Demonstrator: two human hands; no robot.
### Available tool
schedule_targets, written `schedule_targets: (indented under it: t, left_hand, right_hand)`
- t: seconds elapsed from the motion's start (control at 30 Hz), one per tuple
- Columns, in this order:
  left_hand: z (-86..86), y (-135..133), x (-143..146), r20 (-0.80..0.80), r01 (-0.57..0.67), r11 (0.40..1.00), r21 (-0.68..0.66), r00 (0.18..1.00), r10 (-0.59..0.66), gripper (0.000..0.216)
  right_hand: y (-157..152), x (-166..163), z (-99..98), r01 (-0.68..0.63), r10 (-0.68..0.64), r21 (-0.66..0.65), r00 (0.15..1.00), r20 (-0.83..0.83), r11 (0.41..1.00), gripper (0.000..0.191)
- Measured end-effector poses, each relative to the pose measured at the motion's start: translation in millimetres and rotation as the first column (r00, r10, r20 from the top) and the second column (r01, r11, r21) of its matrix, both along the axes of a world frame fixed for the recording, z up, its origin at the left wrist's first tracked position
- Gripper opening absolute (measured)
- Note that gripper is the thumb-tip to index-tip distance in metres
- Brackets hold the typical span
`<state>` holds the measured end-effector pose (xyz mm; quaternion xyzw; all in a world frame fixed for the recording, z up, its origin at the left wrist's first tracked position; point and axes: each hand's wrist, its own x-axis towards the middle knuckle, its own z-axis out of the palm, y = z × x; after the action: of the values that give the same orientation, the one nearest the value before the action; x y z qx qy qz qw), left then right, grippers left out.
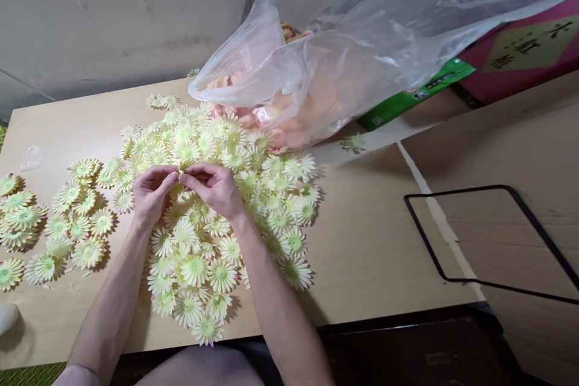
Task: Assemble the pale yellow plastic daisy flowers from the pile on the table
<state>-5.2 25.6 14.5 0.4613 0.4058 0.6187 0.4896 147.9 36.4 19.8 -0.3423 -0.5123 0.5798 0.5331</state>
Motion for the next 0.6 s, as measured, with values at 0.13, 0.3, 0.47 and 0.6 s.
schedule_targets:
  t: [0.13,0.3,0.47,0.6]
  left_hand:
    - [-0.4,0.3,-0.7,-0.005,-0.005,1.000,-0.017,1.000,0.005,0.015]
    - [0.1,0.4,-2.0,0.008,0.008,1.000,-0.017,1.000,-0.007,0.014]
    - [0.3,-0.1,-2.0,0.034,0.032,0.999,-0.031,0.999,-0.031,0.020]
    - [-4.0,1.9,-2.2,0.050,-0.028,0.998,-0.064,0.998,0.032,0.016]
  right_hand:
    - [-0.2,0.7,-1.1,-0.007,0.007,0.005,1.000,0.009,1.000,0.020]
    - [-0.6,1.0,-0.1,-0.018,0.018,0.021,1.000,0.006,1.000,0.019]
    - [-0.8,0.9,1.1,-0.029,0.027,0.087,0.999,0.020,0.996,0.013]
    - [-0.3,2.2,-0.1,0.017,-0.024,0.113,0.998,0.057,0.993,0.009]
